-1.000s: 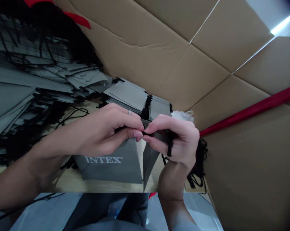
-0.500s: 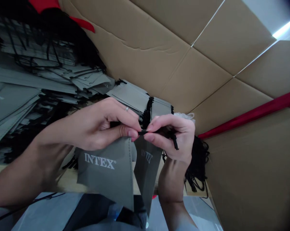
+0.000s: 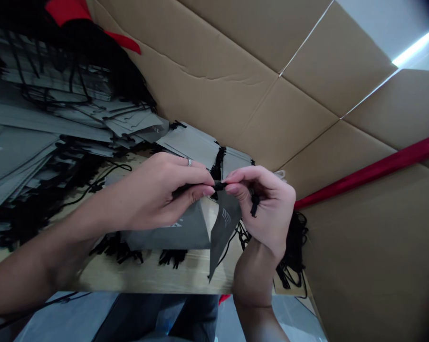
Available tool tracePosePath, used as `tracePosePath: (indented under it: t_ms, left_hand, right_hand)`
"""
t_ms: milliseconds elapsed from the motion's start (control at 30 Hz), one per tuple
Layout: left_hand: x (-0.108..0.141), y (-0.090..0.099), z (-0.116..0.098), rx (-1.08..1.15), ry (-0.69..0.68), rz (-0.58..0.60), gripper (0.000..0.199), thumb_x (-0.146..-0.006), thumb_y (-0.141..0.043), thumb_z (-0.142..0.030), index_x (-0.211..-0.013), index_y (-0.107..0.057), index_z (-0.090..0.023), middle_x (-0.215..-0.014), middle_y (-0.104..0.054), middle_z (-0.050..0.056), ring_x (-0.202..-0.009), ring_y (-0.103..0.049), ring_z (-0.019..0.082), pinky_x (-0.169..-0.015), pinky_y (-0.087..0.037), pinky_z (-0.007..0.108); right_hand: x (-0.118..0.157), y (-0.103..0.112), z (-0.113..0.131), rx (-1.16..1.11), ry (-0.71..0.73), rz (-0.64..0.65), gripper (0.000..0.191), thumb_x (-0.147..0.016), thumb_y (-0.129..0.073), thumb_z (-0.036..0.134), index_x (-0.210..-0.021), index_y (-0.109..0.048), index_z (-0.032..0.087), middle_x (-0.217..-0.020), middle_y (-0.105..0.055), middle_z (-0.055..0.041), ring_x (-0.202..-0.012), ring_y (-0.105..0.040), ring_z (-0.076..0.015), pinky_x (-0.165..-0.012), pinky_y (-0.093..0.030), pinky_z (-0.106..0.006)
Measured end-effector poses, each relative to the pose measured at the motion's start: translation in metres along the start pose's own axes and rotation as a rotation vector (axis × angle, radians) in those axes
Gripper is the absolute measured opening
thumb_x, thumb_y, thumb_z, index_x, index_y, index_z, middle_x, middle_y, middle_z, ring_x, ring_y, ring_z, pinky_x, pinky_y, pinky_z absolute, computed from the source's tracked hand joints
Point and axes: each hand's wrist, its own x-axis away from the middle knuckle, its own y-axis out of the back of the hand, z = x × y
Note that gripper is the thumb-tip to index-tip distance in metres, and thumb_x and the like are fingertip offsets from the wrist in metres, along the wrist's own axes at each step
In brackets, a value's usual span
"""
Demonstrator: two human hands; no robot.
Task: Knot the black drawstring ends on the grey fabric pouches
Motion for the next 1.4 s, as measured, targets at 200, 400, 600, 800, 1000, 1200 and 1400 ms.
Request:
tracePosePath:
  t_ms: [200, 400, 600, 800, 1000, 1200, 1400]
  left_hand:
    - [0.000, -0.004, -0.002, -0.001, -0.021, -0.040, 0.026, -0.111, -0.057, -0.008, -0.091, -0.070, -0.020, -0.075, -0.063, -0.002, -0.061, -0.049, 0.012, -0.059, -0.035, 0.029]
    - [0.004, -0.008, 0.001, -0.034, -0.060, -0.062, 0.026, -0.109, -0.057, -0.004, -0.093, -0.070, -0.019, -0.077, -0.060, -0.004, -0.062, -0.046, 0.011, -0.059, -0.036, 0.028]
    - [0.011, -0.016, 0.006, -0.136, -0.010, -0.077, 0.022, -0.114, -0.056, -0.011, -0.101, -0.070, -0.022, -0.079, -0.062, -0.004, -0.064, -0.049, 0.013, -0.063, -0.035, 0.033]
    - [0.009, -0.014, 0.006, -0.104, 0.006, -0.026, 0.025, -0.115, -0.052, -0.012, -0.097, -0.066, -0.022, -0.077, -0.061, -0.004, -0.063, -0.050, 0.013, -0.062, -0.034, 0.033]
    - [0.005, 0.003, -0.003, -0.011, -0.002, 0.027, 0.029, -0.109, -0.052, -0.002, -0.091, -0.068, -0.019, -0.074, -0.067, -0.004, -0.062, -0.054, 0.010, -0.061, -0.039, 0.026]
    - [0.000, 0.002, -0.007, 0.050, 0.004, 0.075, 0.029, -0.113, -0.049, -0.006, -0.094, -0.065, -0.020, -0.081, -0.067, -0.001, -0.068, -0.059, 0.013, -0.064, -0.041, 0.027]
    - [0.001, -0.003, -0.004, -0.081, 0.045, 0.020, 0.022, -0.114, -0.054, -0.012, -0.103, -0.073, -0.017, -0.085, -0.074, 0.000, -0.070, -0.064, 0.013, -0.064, -0.044, 0.028]
  right_hand:
    - [0.004, -0.008, -0.006, 0.053, 0.041, -0.068, 0.026, -0.103, -0.069, 0.001, -0.095, -0.078, 0.024, -0.090, -0.082, 0.0013, -0.083, -0.079, -0.0145, -0.074, -0.064, -0.025]
    - [0.002, 0.003, -0.005, 0.024, -0.021, 0.088, 0.009, -0.108, -0.080, 0.018, -0.102, -0.076, 0.023, -0.089, -0.077, 0.0011, -0.075, -0.070, -0.0132, -0.065, -0.054, -0.025]
    - [0.000, 0.002, -0.005, 0.086, 0.018, 0.123, 0.017, -0.112, -0.081, 0.022, -0.095, -0.076, 0.022, -0.082, -0.075, 0.0045, -0.068, -0.060, -0.0092, -0.063, -0.046, -0.025]
    - [0.001, -0.008, -0.010, 0.066, 0.094, 0.023, 0.025, -0.113, -0.076, 0.018, -0.089, -0.072, 0.022, -0.086, -0.076, 0.0014, -0.077, -0.067, -0.0130, -0.069, -0.051, -0.029]
    - [0.001, -0.006, -0.012, -0.019, 0.045, 0.051, 0.023, -0.112, -0.077, 0.018, -0.090, -0.074, 0.023, -0.082, -0.072, 0.0032, -0.072, -0.062, -0.0119, -0.064, -0.047, -0.028]
    - [0.000, 0.000, -0.012, -0.022, 0.102, 0.177, 0.026, -0.102, -0.095, 0.020, -0.124, -0.083, 0.027, -0.108, -0.085, -0.0008, -0.088, -0.077, -0.0161, -0.074, -0.061, -0.030]
    - [0.002, -0.002, -0.007, 0.059, 0.087, 0.135, 0.013, -0.104, -0.092, 0.017, -0.110, -0.084, 0.025, -0.097, -0.084, 0.0004, -0.076, -0.073, -0.0136, -0.068, -0.058, -0.029]
